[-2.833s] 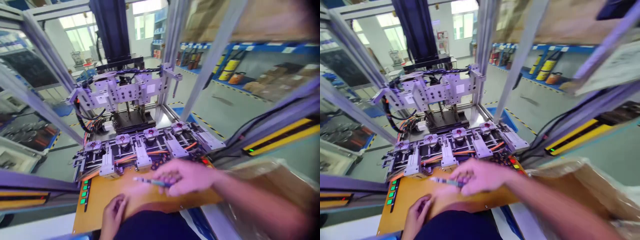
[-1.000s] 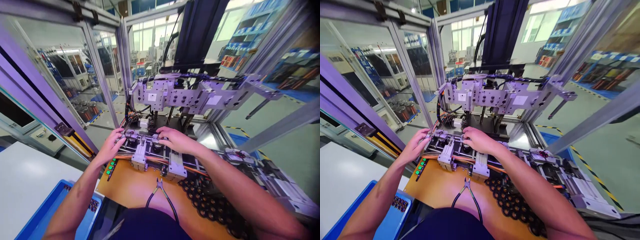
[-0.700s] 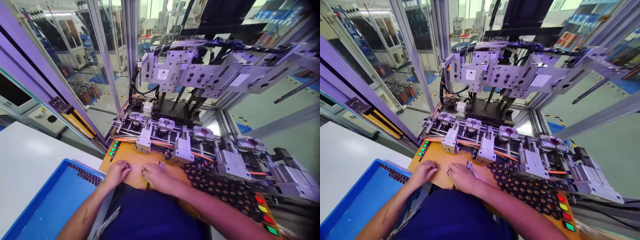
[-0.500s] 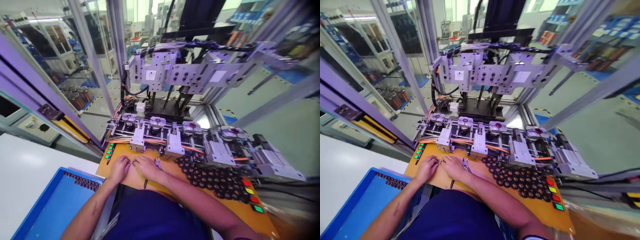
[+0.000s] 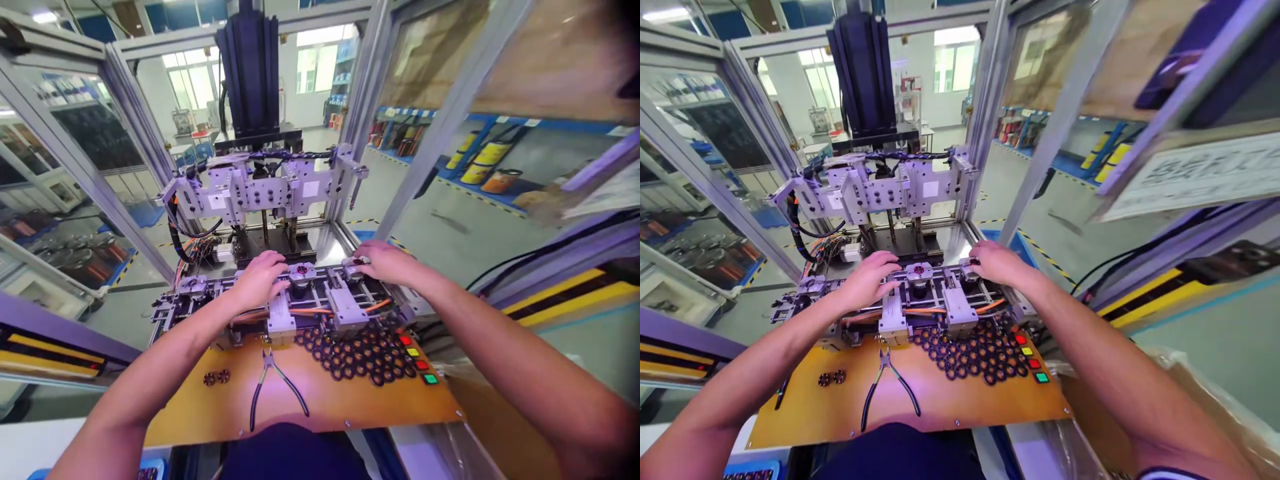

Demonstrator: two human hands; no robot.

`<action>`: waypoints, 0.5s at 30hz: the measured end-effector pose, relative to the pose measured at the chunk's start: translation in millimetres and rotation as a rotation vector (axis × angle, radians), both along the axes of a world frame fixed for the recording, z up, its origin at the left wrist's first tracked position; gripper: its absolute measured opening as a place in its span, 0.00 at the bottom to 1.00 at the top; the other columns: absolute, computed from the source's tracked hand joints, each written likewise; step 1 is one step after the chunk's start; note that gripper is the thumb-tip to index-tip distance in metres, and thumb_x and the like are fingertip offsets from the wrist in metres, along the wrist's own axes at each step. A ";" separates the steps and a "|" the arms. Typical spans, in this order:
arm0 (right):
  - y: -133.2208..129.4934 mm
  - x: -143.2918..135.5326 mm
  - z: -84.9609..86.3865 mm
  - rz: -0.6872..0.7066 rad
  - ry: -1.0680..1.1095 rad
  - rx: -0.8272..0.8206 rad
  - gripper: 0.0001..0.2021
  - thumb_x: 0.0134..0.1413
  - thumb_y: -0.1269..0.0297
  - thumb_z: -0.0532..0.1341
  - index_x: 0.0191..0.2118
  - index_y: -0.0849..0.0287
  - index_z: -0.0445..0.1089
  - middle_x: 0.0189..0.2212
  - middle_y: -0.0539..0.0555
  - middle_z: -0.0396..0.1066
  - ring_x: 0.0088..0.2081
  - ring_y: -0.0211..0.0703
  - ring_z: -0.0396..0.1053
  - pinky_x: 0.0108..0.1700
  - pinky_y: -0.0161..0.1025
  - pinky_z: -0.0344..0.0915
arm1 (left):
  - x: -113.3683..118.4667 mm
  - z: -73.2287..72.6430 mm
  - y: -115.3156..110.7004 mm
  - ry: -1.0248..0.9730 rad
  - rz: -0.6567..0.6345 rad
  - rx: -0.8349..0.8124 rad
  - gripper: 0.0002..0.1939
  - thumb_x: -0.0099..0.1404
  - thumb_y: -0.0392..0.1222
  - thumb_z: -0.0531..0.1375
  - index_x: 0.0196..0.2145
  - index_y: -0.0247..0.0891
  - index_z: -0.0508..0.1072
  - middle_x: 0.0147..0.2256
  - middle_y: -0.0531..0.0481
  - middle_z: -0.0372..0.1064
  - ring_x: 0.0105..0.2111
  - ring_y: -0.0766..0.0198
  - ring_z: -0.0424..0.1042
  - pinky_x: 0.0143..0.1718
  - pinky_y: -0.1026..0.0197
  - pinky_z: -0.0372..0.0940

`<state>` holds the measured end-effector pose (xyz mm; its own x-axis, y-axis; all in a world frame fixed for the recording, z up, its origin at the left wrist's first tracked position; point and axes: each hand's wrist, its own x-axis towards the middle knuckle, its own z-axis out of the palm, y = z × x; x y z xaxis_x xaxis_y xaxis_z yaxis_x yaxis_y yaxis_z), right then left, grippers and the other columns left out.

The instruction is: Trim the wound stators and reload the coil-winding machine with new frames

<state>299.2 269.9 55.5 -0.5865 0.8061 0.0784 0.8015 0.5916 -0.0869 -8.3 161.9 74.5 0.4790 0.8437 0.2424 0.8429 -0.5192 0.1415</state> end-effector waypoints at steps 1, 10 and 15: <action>6.4 1.7 -1.5 -0.017 -0.020 -0.016 0.08 0.60 0.65 0.63 0.41 0.64 0.73 0.44 0.60 0.72 0.48 0.51 0.70 0.52 0.50 0.68 | 10.1 -1.1 20.6 0.036 -0.012 -0.030 0.14 0.64 0.42 0.62 0.47 0.36 0.74 0.55 0.38 0.68 0.61 0.47 0.60 0.59 0.44 0.60; 15.3 11.8 -16.3 -0.058 -0.042 -0.106 0.12 0.64 0.58 0.60 0.47 0.61 0.70 0.49 0.57 0.69 0.48 0.46 0.69 0.51 0.49 0.69 | 40.2 -28.4 73.2 0.229 -0.048 -0.213 0.17 0.67 0.44 0.61 0.52 0.38 0.71 0.59 0.42 0.64 0.57 0.49 0.65 0.56 0.39 0.62; 23.0 15.3 -23.5 -0.042 -0.003 -0.168 0.14 0.65 0.58 0.60 0.50 0.61 0.69 0.49 0.57 0.69 0.47 0.45 0.70 0.49 0.48 0.70 | 41.7 -29.8 83.2 0.185 -0.048 -0.286 0.17 0.67 0.45 0.60 0.52 0.38 0.70 0.56 0.42 0.66 0.54 0.51 0.68 0.53 0.41 0.65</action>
